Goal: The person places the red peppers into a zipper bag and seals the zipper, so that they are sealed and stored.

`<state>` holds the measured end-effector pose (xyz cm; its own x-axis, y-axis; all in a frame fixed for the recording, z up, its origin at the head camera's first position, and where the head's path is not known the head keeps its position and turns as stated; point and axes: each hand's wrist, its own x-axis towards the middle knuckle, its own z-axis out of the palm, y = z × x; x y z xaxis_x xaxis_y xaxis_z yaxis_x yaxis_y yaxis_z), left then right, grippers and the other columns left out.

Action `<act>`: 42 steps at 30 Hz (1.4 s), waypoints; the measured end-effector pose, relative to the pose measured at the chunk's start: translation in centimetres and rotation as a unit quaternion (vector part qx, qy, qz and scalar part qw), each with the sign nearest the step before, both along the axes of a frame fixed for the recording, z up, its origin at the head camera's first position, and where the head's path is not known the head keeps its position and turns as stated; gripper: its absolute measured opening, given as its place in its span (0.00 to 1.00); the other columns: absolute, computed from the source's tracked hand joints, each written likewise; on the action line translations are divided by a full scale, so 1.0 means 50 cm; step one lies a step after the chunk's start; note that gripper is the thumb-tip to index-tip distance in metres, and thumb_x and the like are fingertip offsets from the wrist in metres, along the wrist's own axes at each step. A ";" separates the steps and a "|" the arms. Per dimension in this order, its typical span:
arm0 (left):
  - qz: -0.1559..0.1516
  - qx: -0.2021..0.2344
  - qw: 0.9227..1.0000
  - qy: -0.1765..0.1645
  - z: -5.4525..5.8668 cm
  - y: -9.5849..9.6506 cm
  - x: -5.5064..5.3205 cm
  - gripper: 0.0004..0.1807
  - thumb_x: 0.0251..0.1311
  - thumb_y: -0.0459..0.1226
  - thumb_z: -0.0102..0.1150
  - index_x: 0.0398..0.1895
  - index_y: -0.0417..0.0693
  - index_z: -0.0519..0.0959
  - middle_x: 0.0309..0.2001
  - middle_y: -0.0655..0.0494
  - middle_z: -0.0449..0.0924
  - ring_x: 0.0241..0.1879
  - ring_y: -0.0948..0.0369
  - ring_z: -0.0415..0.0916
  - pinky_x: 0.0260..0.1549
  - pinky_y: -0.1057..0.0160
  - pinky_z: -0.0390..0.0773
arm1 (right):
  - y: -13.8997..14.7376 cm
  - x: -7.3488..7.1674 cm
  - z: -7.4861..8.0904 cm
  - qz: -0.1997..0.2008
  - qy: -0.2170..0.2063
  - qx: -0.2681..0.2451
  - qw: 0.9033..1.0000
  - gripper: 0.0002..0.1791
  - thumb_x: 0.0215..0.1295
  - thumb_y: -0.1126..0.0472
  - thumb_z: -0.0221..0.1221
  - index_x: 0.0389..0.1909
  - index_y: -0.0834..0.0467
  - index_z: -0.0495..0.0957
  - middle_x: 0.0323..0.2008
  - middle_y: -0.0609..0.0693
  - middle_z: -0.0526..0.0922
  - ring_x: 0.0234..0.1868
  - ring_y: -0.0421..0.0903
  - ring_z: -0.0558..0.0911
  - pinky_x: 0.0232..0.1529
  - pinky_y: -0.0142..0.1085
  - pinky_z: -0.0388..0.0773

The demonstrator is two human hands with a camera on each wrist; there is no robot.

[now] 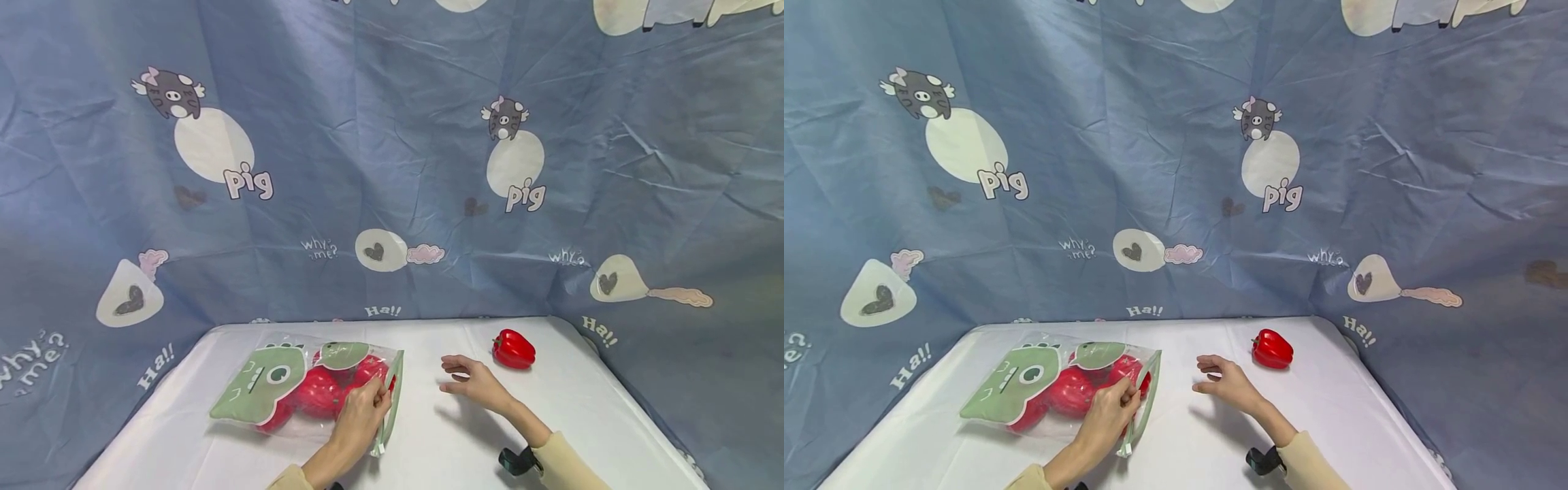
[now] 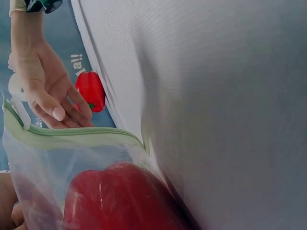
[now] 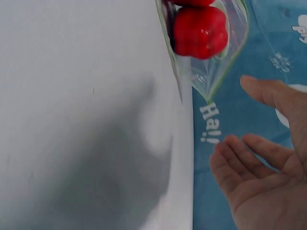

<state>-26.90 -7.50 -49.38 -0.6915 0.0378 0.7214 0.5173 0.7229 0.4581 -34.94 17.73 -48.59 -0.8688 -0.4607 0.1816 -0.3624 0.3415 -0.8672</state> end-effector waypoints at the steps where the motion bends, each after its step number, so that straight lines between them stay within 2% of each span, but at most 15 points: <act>1: 0.001 0.000 1.000 0.000 0.000 0.000 0.000 0.12 0.43 0.24 0.64 0.19 0.49 0.73 0.14 0.67 0.70 0.18 0.77 0.59 0.16 0.80 0.60 | 0.006 0.000 0.001 0.002 -0.004 -0.002 1.000 0.31 0.56 0.64 0.67 0.60 0.68 0.69 0.59 0.67 0.74 0.60 0.65 0.73 0.60 0.51 0.71; 5: 0.002 0.001 1.000 -0.002 0.001 -0.001 0.001 0.13 0.43 0.25 0.64 0.19 0.50 0.73 0.14 0.67 0.69 0.18 0.77 0.59 0.16 0.80 0.60 | 0.030 -0.009 -0.008 0.008 -0.003 -0.002 1.000 0.32 0.56 0.61 0.67 0.62 0.64 0.69 0.60 0.67 0.73 0.61 0.64 0.72 0.61 0.46 0.71; 11: 0.003 0.000 1.000 -0.003 0.002 -0.002 0.001 0.13 0.44 0.25 0.64 0.19 0.50 0.72 0.14 0.68 0.70 0.18 0.77 0.59 0.16 0.80 0.60 | 0.064 -0.011 0.000 0.011 0.019 -0.022 1.000 0.33 0.56 0.61 0.68 0.62 0.66 0.68 0.58 0.64 0.75 0.60 0.65 0.73 0.61 0.47 0.69; 14: 0.003 0.000 1.000 0.001 0.002 -0.002 0.000 0.13 0.44 0.25 0.65 0.19 0.51 0.72 0.14 0.68 0.70 0.18 0.78 0.59 0.16 0.80 0.60 | 0.084 -0.016 0.006 0.002 0.037 -0.035 0.999 0.33 0.55 0.62 0.68 0.62 0.66 0.69 0.56 0.63 0.77 0.59 0.59 0.76 0.61 0.48 0.69; 19: 0.008 -0.001 1.000 0.005 0.002 -0.002 -0.001 0.14 0.43 0.25 0.65 0.18 0.51 0.72 0.14 0.69 0.69 0.17 0.78 0.58 0.16 0.80 0.59 | 0.125 -0.025 0.013 -0.038 0.061 -0.040 0.997 0.32 0.53 0.62 0.69 0.60 0.63 0.71 0.55 0.60 0.78 0.55 0.41 0.78 0.61 0.46 0.69; 22: 0.011 -0.001 1.000 -0.001 0.001 -0.002 -0.001 0.14 0.43 0.26 0.66 0.18 0.52 0.72 0.13 0.69 0.68 0.17 0.78 0.57 0.15 0.80 0.58 | 0.151 -0.030 0.013 -0.063 0.059 -0.039 0.995 0.32 0.54 0.61 0.69 0.60 0.62 0.71 0.55 0.59 0.78 0.55 0.37 0.78 0.60 0.45 0.70; 25: 0.011 0.002 1.000 -0.009 0.001 -0.002 -0.001 0.14 0.43 0.26 0.66 0.18 0.52 0.72 0.13 0.69 0.69 0.17 0.78 0.57 0.15 0.80 0.58 | 0.174 -0.035 0.014 -0.083 0.045 -0.039 0.995 0.33 0.54 0.58 0.69 0.62 0.60 0.71 0.57 0.60 0.77 0.57 0.42 0.78 0.59 0.42 0.72; 28: 0.010 0.002 1.000 -0.013 0.002 -0.003 -0.001 0.13 0.44 0.26 0.65 0.18 0.51 0.72 0.13 0.69 0.69 0.17 0.78 0.57 0.15 0.79 0.59 | 0.195 -0.038 0.017 -0.099 0.027 -0.041 0.994 0.34 0.55 0.58 0.68 0.63 0.60 0.69 0.60 0.62 0.74 0.61 0.53 0.75 0.56 0.32 0.75; 30: 0.010 0.001 1.000 -0.014 0.003 -0.004 0.000 0.13 0.44 0.26 0.65 0.18 0.51 0.73 0.14 0.68 0.70 0.17 0.78 0.58 0.15 0.79 0.59 | 0.208 -0.039 0.019 -0.118 0.019 -0.040 0.992 0.35 0.55 0.58 0.68 0.64 0.60 0.69 0.61 0.62 0.73 0.63 0.58 0.73 0.52 0.25 0.74; 33: 0.009 0.002 1.000 -0.015 0.003 -0.004 0.000 0.13 0.44 0.26 0.65 0.18 0.51 0.73 0.14 0.69 0.70 0.17 0.78 0.58 0.16 0.79 0.59 | 0.225 -0.042 0.021 -0.138 0.021 -0.032 0.990 0.36 0.56 0.56 0.68 0.65 0.61 0.66 0.63 0.63 0.71 0.65 0.61 0.70 0.49 0.21 0.72; 35: 0.008 0.003 1.000 -0.015 0.003 -0.004 0.000 0.13 0.44 0.26 0.65 0.18 0.51 0.73 0.14 0.69 0.70 0.17 0.78 0.58 0.16 0.79 0.59 | 0.235 -0.044 0.023 -0.149 0.029 -0.027 0.988 0.37 0.57 0.56 0.67 0.66 0.62 0.65 0.65 0.64 0.69 0.66 0.62 0.69 0.53 0.26 0.74; 37: 0.007 0.004 1.000 -0.014 0.003 -0.003 0.000 0.13 0.44 0.26 0.65 0.18 0.51 0.72 0.14 0.69 0.69 0.17 0.78 0.57 0.15 0.80 0.59 | 0.246 -0.048 0.023 -0.161 0.037 -0.016 0.986 0.38 0.57 0.55 0.67 0.67 0.61 0.64 0.66 0.64 0.68 0.68 0.62 0.67 0.59 0.36 0.73; 40: 0.005 0.003 1.000 -0.010 0.003 -0.003 0.000 0.14 0.44 0.26 0.65 0.18 0.51 0.72 0.13 0.69 0.69 0.17 0.79 0.57 0.15 0.80 0.58 | 0.259 -0.056 0.022 -0.177 0.047 0.002 0.983 0.39 0.57 0.56 0.67 0.67 0.62 0.63 0.67 0.64 0.64 0.71 0.62 0.61 0.67 0.50 0.60; 42: 0.003 0.003 1.000 -0.010 0.005 -0.003 -0.001 0.14 0.44 0.26 0.65 0.18 0.51 0.72 0.13 0.69 0.69 0.17 0.79 0.57 0.15 0.80 0.58 | 0.267 -0.063 0.019 -0.186 0.047 0.008 0.981 0.40 0.57 0.57 0.67 0.68 0.63 0.62 0.68 0.65 0.63 0.72 0.62 0.58 0.69 0.53 0.54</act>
<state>-26.94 -7.64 -49.13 -0.7055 0.0291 0.7081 0.5039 0.7232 0.4723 -38.10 31.08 -47.65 -0.9572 -0.1193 0.2637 -0.2881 0.4785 -0.8295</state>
